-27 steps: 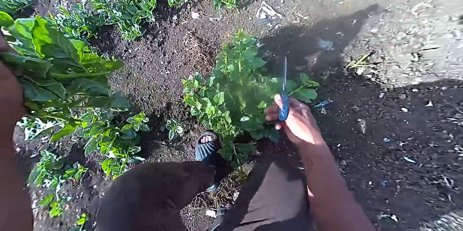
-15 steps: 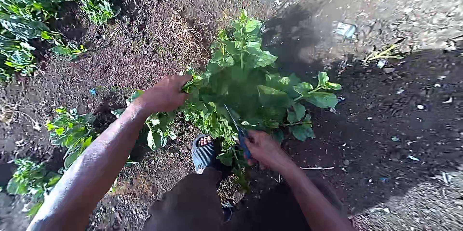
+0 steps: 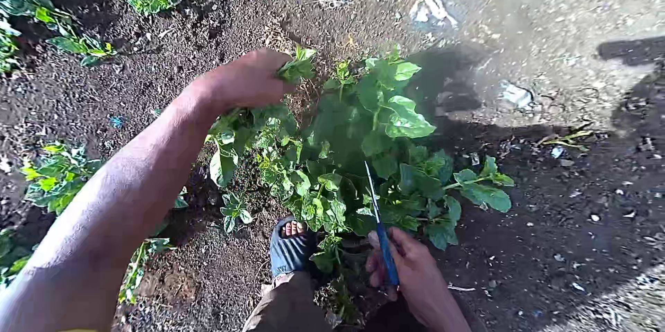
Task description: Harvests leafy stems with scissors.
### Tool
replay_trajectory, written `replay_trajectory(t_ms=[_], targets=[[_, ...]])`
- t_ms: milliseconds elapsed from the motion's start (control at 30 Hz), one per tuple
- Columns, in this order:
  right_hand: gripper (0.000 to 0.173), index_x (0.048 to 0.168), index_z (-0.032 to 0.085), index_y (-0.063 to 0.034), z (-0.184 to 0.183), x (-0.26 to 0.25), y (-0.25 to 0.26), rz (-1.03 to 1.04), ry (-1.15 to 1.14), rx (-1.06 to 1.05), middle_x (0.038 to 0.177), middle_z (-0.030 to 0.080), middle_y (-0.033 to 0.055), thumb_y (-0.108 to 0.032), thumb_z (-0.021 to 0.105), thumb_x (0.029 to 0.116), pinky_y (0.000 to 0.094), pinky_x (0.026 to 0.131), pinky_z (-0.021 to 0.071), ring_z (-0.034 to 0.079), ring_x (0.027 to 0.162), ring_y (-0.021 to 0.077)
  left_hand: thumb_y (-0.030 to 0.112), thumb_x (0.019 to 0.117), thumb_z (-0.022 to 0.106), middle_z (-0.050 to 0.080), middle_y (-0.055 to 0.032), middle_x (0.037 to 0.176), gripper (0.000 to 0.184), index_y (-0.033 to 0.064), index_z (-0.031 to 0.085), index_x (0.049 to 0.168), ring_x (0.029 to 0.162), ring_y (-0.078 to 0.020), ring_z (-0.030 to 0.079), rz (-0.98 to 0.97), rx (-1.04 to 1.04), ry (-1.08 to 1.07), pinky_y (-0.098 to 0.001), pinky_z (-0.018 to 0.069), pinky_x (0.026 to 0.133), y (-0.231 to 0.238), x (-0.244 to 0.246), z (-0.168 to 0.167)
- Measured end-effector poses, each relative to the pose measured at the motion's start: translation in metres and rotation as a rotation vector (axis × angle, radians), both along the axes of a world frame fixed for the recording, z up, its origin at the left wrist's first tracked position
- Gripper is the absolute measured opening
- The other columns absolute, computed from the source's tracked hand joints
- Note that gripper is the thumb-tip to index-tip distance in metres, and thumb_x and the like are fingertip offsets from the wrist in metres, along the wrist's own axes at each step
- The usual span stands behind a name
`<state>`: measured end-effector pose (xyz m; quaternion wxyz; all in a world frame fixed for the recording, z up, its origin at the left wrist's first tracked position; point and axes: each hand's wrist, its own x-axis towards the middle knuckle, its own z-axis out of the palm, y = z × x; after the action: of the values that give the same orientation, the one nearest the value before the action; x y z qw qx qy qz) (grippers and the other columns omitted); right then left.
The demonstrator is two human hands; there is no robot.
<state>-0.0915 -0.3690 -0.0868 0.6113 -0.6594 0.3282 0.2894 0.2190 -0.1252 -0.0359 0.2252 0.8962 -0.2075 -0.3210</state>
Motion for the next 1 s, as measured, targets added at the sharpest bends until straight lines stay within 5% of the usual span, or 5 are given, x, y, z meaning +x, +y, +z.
replay_trajectory(t_ms=[167, 433, 667, 833, 1000], targets=[[0.02, 0.105, 0.06, -0.001, 0.006, -0.009, 0.018, -0.143, 0.007, 0.111, 0.071, 0.07, 0.0083, -0.019, 0.051, 0.1073, 0.0248, 0.04, 0.0504, 0.066, 0.051, 0.0139, 0.028, 0.1018, 0.059, 0.066, -0.0236, 0.118, 0.041, 0.0013, 0.06, 0.132, 0.11, -0.0401, 0.065, -0.269, 0.209, 0.108, -0.0656, 0.0481, 0.091, -0.091, 0.075, -0.088], [0.013, 0.104, 0.058, -0.0015, 0.005, -0.045, 0.026, -0.278, -0.023, 0.167, 0.071, 0.071, 0.0057, -0.012, 0.05, 0.1066, 0.0263, 0.045, 0.0543, 0.067, 0.054, 0.0126, 0.022, 0.0921, 0.07, 0.054, -0.029, 0.141, 0.059, 0.001, 0.051, 0.143, 0.13, -0.0479, 0.053, 0.052, 0.316, 0.006, -0.0709, 0.044, 0.098, -0.18, 0.078, -0.161], [0.056, 0.118, 0.06, -0.0035, -0.01, -0.038, 0.015, -0.386, -0.067, 0.738, 0.087, 0.073, 0.0115, -0.056, 0.057, 0.0989, 0.0273, 0.046, 0.0562, 0.072, 0.066, 0.0182, 0.02, 0.0921, 0.064, 0.066, -0.0235, 0.122, 0.037, 0.0063, 0.064, 0.126, 0.114, -0.0434, 0.064, 0.131, 0.119, -0.093, -0.0693, 0.0489, 0.09, -0.135, 0.078, -0.14], [0.051, 0.11, 0.058, -0.0031, -0.039, 0.018, 0.025, -0.537, 0.157, 0.817, 0.078, 0.071, 0.01, -0.049, 0.037, 0.1094, 0.023, 0.039, 0.0511, 0.067, 0.054, 0.0134, 0.021, 0.0957, 0.068, 0.069, -0.0146, 0.118, 0.036, 0.0081, 0.064, 0.129, 0.11, -0.0262, 0.067, 0.225, -0.129, -0.125, -0.0543, 0.0523, 0.097, -0.076, 0.041, -0.088], [0.056, 0.11, 0.059, -0.0026, -0.053, 0.018, 0.034, -0.621, 0.167, 0.976, 0.084, 0.073, 0.0127, -0.053, 0.035, 0.1087, 0.0264, 0.042, 0.055, 0.073, 0.064, 0.0181, 0.02, 0.0961, 0.07, 0.07, -0.0023, 0.102, 0.026, 0.008, 0.065, 0.119, 0.089, -0.0039, 0.068, 0.291, -0.27, -0.123, -0.0282, 0.0582, 0.083, -0.045, -0.003, -0.061]])
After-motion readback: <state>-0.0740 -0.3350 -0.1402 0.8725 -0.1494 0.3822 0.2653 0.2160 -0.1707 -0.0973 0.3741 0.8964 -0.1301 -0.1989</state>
